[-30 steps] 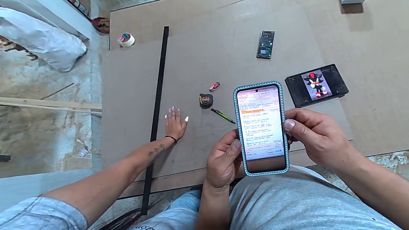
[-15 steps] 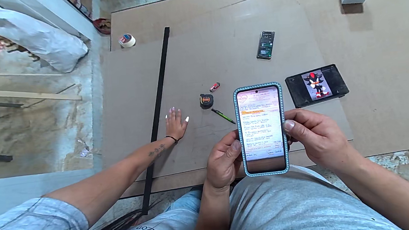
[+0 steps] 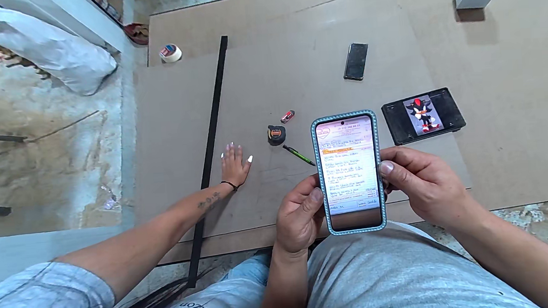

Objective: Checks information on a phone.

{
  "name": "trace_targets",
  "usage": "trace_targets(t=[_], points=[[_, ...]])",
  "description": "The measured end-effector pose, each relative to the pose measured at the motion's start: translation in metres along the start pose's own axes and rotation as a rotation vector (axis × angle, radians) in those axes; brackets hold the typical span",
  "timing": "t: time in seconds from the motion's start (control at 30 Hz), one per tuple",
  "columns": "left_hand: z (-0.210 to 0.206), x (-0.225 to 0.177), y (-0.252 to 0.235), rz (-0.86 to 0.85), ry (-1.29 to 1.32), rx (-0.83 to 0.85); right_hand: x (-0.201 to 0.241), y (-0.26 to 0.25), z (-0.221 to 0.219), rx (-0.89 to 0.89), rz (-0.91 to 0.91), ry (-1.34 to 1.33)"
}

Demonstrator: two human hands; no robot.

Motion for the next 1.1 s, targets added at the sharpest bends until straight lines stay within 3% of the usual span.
trace_targets(t=[1.1], points=[[0.0020,-0.0017,-0.0041,0.014,0.009,0.016,0.0007,-0.0026,-0.0002,-0.008,0.002,-0.004]])
Point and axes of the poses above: each hand's wrist, its own y-axis away from the middle knuckle, its own z-axis out of the back of the hand, x = y × z, the point moved 4 cm from there along -y, towards the middle knuckle, and after that the axes turned 13 degrees about y, right-handed, at the moved point
